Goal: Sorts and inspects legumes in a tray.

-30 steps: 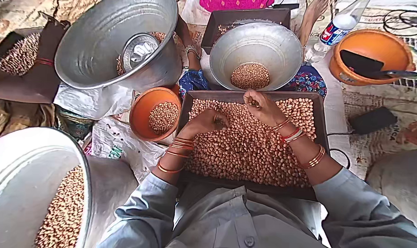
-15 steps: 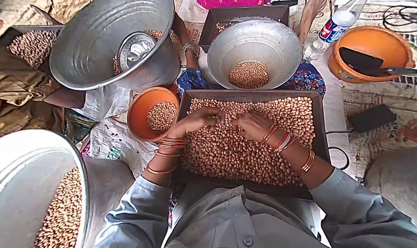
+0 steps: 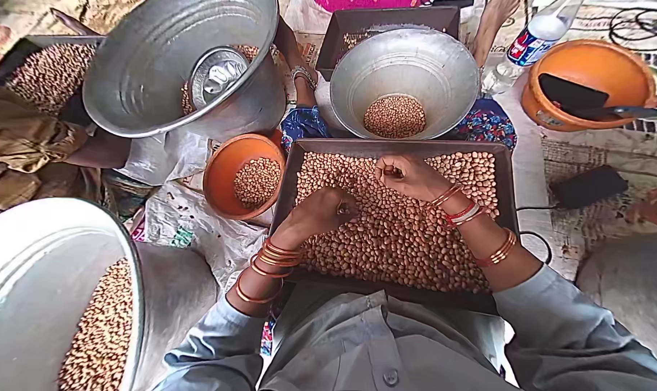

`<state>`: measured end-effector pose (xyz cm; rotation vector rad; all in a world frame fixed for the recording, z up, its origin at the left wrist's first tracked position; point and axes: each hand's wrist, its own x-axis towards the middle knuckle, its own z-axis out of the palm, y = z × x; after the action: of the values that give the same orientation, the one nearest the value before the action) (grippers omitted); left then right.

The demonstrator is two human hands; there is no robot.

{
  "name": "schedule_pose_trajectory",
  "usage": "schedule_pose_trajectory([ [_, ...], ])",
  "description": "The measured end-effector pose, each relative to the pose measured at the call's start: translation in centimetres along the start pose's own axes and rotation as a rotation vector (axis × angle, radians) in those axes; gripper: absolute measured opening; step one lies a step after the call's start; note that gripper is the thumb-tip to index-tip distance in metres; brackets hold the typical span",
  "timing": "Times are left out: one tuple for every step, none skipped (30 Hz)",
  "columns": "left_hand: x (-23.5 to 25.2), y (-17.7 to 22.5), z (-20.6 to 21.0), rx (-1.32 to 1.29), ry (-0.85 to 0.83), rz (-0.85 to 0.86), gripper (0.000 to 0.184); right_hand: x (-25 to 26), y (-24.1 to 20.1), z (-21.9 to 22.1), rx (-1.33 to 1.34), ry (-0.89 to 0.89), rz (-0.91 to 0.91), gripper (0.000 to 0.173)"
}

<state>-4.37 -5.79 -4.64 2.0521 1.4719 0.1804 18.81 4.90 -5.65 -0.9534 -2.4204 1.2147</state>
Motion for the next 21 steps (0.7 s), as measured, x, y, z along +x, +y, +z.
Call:
schedule_pose_trajectory([
  [-0.8,-0.2,-0.8,-0.005,0.060,-0.026,0.006,-0.1,-0.5,0.6,-0.062,-0.066,-0.010,0.012],
  [-1.8,-0.6,-1.8,0.007,0.134,-0.066,0.007,-0.2,-1.3,1.2,-0.105,-0.123,-0.022,0.014],
  [-3.1,-1.1,-2.9,0.046,0.222,-0.114,0.008,-0.4,-2.0,1.9,-0.137,-0.163,-0.040,0.015],
  [-4.5,-1.8,-4.1,0.104,0.304,-0.173,0.007,-0.5,-2.5,2.8,-0.156,-0.175,-0.074,0.015],
  [-6.0,-2.5,-5.3,0.185,0.375,-0.237,0.006,-0.6,-2.9,3.8,-0.171,-0.166,-0.116,0.014],
  [-7.4,-3.3,-6.4,0.271,0.431,-0.316,0.006,-0.6,-3.3,4.7,-0.191,-0.168,-0.140,0.014],
  [-8.7,-3.8,-7.3,0.337,0.475,-0.397,0.006,-0.7,-3.7,5.5,-0.213,-0.166,-0.157,0.015],
  [-9.7,-4.1,-7.9,0.377,0.520,-0.453,0.009,-0.7,-4.1,6.2,-0.233,-0.159,-0.172,0.015],
  [-10.4,-4.3,-8.2,0.403,0.559,-0.483,0.012,-0.8,-4.5,6.8,-0.245,-0.146,-0.188,0.015],
  [-10.6,-4.1,-8.2,0.408,0.587,-0.494,0.014,-0.8,-4.8,7.3,-0.256,-0.142,-0.194,0.015],
  [-10.5,-3.7,-8.0,0.383,0.595,-0.482,0.014,-0.8,-5.0,7.7,-0.271,-0.145,-0.198,0.015],
  [-10.0,-3.1,-7.5,0.327,0.585,-0.447,0.014,-0.9,-5.1,7.9,-0.281,-0.164,-0.192,0.016],
  [-9.4,-2.7,-6.8,0.263,0.545,-0.416,0.014,-0.9,-5.1,8.1,-0.289,-0.184,-0.181,0.017],
  [-8.6,-2.6,-5.9,0.192,0.488,-0.385,0.013,-0.9,-5.2,8.3,-0.293,-0.203,-0.167,0.018],
  [-7.8,-2.4,-5.0,0.109,0.425,-0.352,0.012,-1.0,-5.3,8.3,-0.300,-0.227,-0.147,0.019],
  [-6.8,-2.0,-4.1,0.031,0.356,-0.334,0.014,-1.0,-5.6,8.0,-0.319,-0.255,-0.124,0.020],
  [-5.9,-1.7,-3.3,-0.035,0.275,-0.328,0.016,-1.1,-6.1,7.6,-0.349,-0.281,-0.101,0.020],
  [-5.1,-1.3,-2.5,-0.114,0.182,-0.327,0.018,-1.4,-6.7,7.0,-0.378,-0.293,-0.085,0.020],
  [-4.3,-0.9,-1.8,-0.210,0.095,-0.316,0.020,-1.7,-7.3,6.4,-0.396,-0.275,-0.086,0.019],
  [-3.8,-0.4,-1.2,-0.308,0.016,-0.298,0.022,-2.1,-7.9,5.9,-0.411,-0.243,-0.095,0.017],
  [-3.3,0.1,-0.6,-0.403,-0.040,-0.267,0.021,-2.6,-8.5,5.5,-0.425,-0.204,-0.116,0.016],
])
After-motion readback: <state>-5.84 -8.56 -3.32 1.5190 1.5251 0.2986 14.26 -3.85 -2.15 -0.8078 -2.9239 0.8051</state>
